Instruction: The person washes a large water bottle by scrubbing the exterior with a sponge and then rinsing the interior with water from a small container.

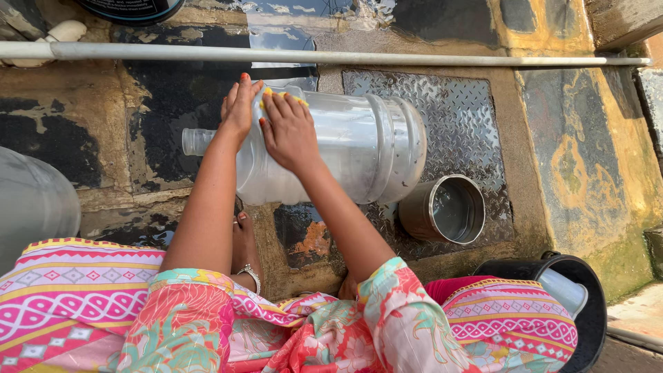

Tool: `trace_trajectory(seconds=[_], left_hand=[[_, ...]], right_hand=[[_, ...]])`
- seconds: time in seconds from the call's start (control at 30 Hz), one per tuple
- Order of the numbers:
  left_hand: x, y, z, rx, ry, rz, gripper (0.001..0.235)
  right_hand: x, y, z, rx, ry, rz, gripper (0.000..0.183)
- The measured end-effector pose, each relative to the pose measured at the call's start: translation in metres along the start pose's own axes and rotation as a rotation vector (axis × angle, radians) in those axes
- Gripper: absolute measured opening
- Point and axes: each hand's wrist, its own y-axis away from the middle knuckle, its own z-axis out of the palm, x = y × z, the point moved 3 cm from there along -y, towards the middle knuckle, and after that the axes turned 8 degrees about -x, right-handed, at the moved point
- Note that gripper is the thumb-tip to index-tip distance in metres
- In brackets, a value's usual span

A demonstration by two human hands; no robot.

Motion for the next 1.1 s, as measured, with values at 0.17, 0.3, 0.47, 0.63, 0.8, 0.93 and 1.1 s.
trace_trajectory(seconds=[0.17,0.3,0.47,0.63,0.8,0.93,1.1], left_hand=[[0.013,0.002,-0.003,-0.080,-0.029,-0.036,0.095],[0.014,0.004,-0.002,-0.098,-0.065,-0.073,0.092],[-0.001,-0.004,0.002,-0.047,-0.063,0.009,0.089],[-0.005,-0.010,0.002,-0.030,-0.219,0.189,0.068],[-0.011,0.002,0.002,0.163,-0.371,0.327,0.057],[-0.018,0.002,-0.002,0.225,-0.374,0.555,0.054],[-0.066,-0.022,-0.043,0.374,0.041,0.367,0.046]], right_hand=[[-0.045,0.104,0.006,-0.044,0.217,-0.298,0.063],[-0.037,0.094,-0.003,-0.051,0.153,-0.329,0.061],[-0.029,0.038,-0.010,0.077,0.007,-0.082,0.050],[-0.029,0.065,-0.010,0.036,0.061,-0.148,0.040],[0.005,0.149,-0.009,-0.011,0.290,-0.552,0.039],[0.079,0.196,-0.027,-0.107,0.314,-0.462,0.037],[0.184,0.242,-0.057,0.107,0.224,0.094,0.037]])
